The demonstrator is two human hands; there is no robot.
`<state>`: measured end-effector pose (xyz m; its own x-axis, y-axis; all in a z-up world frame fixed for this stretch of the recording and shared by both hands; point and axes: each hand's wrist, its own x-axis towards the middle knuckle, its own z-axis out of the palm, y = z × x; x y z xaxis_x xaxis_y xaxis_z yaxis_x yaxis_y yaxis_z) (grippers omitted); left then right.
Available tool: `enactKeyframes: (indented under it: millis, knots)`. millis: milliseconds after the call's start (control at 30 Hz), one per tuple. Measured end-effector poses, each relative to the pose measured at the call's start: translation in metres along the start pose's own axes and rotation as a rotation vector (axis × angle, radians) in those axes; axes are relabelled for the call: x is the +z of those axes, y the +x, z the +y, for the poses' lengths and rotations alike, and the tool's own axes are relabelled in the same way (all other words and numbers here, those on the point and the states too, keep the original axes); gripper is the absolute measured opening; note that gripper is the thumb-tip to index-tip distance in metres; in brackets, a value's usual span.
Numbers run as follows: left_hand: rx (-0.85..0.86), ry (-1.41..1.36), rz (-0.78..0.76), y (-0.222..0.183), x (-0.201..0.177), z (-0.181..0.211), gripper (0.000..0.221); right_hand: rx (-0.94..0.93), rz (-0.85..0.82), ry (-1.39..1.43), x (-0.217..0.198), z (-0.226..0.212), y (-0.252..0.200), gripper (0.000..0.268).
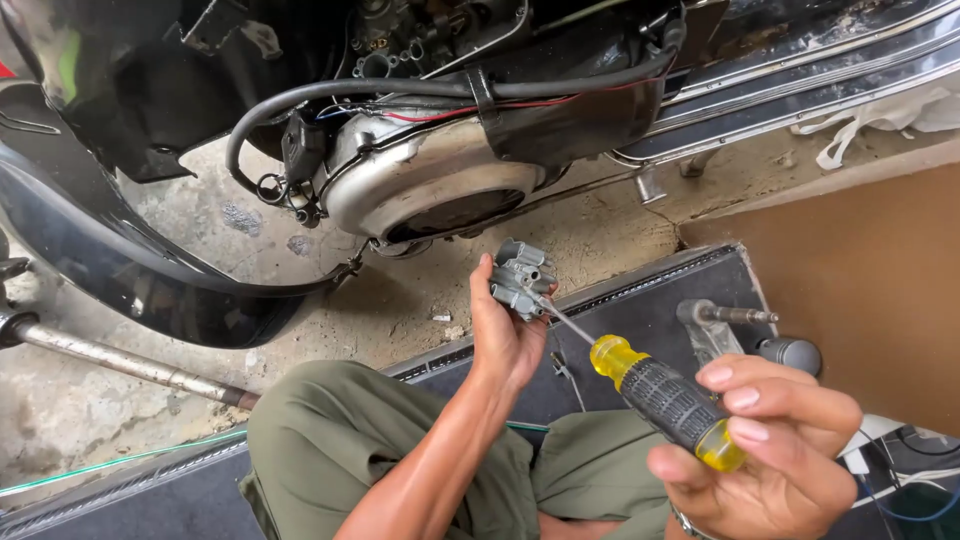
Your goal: Disassembling a motorcycle carburetor using a screwdriver to remove screws and internal components.
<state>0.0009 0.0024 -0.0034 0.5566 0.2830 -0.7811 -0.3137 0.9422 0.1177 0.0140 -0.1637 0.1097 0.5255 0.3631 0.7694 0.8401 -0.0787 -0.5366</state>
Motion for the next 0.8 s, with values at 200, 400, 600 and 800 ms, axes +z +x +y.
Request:
enactKeyframes:
  millis: [200, 400, 600, 800]
  knots:
    - [0.035, -0.036, 0.035, 0.010, -0.007, 0.000, 0.039, 0.102, 0.043, -0.044, 0.011, 0.000, -0.003, 0.038]
    - [0.050, -0.036, 0.038, 0.018, -0.013, -0.007, 0.035, 0.031, -0.003, -0.065, 0.016, 0.018, -0.003, 0.029]
    - [0.021, -0.032, 0.070, 0.020, -0.014, -0.006, 0.042, 0.094, 0.013, -0.047, 0.025, 0.020, -0.003, 0.037]
    - [0.005, -0.075, 0.048, 0.022, -0.016, -0.006, 0.043, -0.076, -0.098, -0.061, 0.027, 0.024, 0.004, 0.043]
